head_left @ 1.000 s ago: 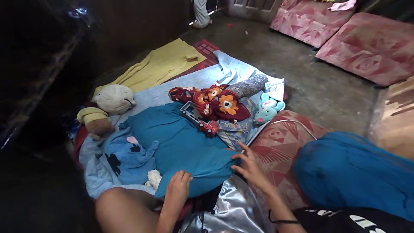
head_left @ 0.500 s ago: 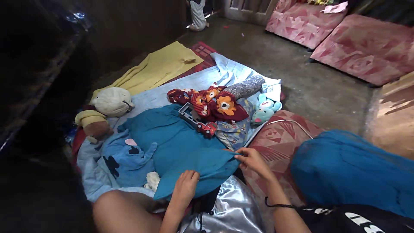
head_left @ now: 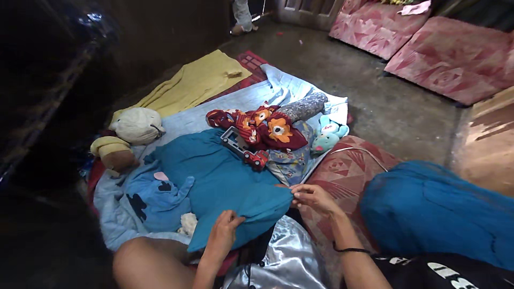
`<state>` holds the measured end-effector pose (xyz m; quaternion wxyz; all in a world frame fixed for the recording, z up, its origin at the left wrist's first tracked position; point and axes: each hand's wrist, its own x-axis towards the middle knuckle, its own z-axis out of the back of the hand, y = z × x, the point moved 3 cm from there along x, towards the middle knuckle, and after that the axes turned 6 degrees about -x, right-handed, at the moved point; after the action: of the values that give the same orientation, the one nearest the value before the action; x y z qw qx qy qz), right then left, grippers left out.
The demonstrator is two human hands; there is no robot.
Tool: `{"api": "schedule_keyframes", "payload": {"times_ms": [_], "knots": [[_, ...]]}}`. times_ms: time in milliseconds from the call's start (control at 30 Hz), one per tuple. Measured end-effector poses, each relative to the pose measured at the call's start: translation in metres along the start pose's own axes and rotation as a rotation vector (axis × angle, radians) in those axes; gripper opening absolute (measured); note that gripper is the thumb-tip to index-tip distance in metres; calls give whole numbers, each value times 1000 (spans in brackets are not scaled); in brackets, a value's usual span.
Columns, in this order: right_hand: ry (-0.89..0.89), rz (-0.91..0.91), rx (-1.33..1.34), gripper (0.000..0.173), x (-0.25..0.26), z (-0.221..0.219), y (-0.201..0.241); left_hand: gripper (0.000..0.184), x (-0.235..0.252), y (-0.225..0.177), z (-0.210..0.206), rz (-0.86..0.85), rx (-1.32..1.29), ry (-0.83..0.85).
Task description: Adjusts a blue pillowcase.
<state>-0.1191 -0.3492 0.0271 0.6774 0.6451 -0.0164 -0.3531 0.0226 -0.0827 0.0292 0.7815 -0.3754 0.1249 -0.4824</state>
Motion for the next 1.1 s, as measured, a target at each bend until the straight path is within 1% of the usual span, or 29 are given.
{"api": "schedule_keyframes", "payload": {"times_ms": [67,133,233,300,367,467,533,567,600,667,700,767,867,933,967,1033,1100], "knots": [[-30,-59,-41,23,-1,3,4,33,1,-1,0,-7,8,31],[-7,-77,-98,29,0,5,7,33,3,-3,-1,-19,10,37],[88,-54,-199,27,1,3,11,28,4,-3,-3,-55,16,31],[108,-69,-299,24,5,0,13,18,6,-4,-5,-83,30,31],[105,-87,-376,23,10,-1,14,17,7,-6,-7,-104,32,41],[119,-174,-369,39,10,-4,21,20,9,-10,-10,-100,12,4],[103,-200,-333,45,10,-5,21,21,14,-13,-10,-24,-38,-56],[100,-196,-331,43,11,-4,20,20,18,-16,-9,49,-56,-54],[107,-186,-348,37,12,-3,19,22,23,-19,-5,148,-57,5],[147,-176,-390,26,13,-1,18,31,34,-24,1,362,-17,233],[165,-169,-405,23,13,0,18,34,38,-25,1,429,11,322],[186,-133,-444,22,14,2,18,31,42,-26,-1,476,58,412],[247,-76,-528,28,13,5,15,26,42,-24,-3,440,77,417],[231,-65,-625,25,14,7,15,21,39,-23,-3,351,57,316],[199,-56,-673,22,14,7,15,19,37,-23,-2,288,46,250],[131,-18,-748,20,15,5,14,12,32,-19,-5,103,45,112],[65,61,-784,22,14,2,15,8,28,-15,-9,-64,64,57]]}}
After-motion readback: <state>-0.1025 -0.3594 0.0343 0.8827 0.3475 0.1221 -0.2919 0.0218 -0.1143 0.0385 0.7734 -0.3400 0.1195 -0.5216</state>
